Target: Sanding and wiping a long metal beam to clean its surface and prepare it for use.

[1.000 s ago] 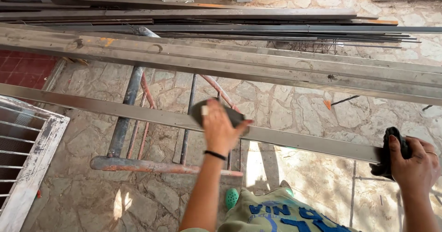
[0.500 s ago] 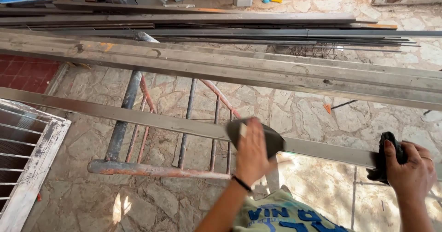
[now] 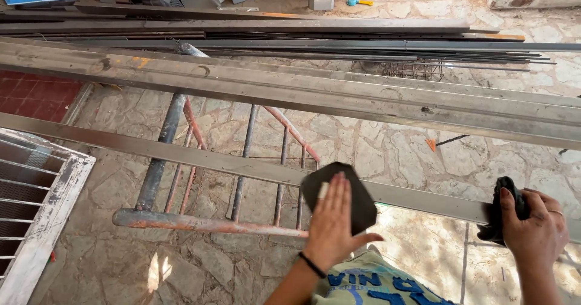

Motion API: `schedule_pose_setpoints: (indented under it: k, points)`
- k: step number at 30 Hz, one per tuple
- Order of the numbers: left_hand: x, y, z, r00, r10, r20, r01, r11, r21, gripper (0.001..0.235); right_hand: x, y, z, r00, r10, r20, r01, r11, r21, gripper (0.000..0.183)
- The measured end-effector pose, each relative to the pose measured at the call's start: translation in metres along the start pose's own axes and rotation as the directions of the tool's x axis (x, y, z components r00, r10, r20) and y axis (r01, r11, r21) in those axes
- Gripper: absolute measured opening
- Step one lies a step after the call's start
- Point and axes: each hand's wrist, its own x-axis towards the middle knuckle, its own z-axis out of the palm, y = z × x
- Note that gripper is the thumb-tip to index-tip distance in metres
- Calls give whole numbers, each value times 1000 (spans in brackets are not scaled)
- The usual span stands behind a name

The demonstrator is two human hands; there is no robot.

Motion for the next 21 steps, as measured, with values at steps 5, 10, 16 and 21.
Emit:
schedule_pose_setpoints:
  k: [5, 10, 16, 21]
  points:
    - [9, -106, 43, 918, -262, 298, 253, 965, 67, 128, 1, -2, -2, 1000, 11, 25, -12, 999, 33, 54]
    - [24, -26, 17, 939, -67, 338, 107, 989, -100, 137, 5, -13, -9, 999, 31, 44, -32, 999, 30, 57]
    - [-17, -59, 12, 976, -146, 161, 107, 967, 229, 124, -6, 1, -4, 998, -55, -13, 55, 998, -35, 52]
    - [59, -34, 9, 821, -117, 558, 278, 937, -213, 134, 4, -15, -9, 999, 24, 34, -25, 999, 41, 53]
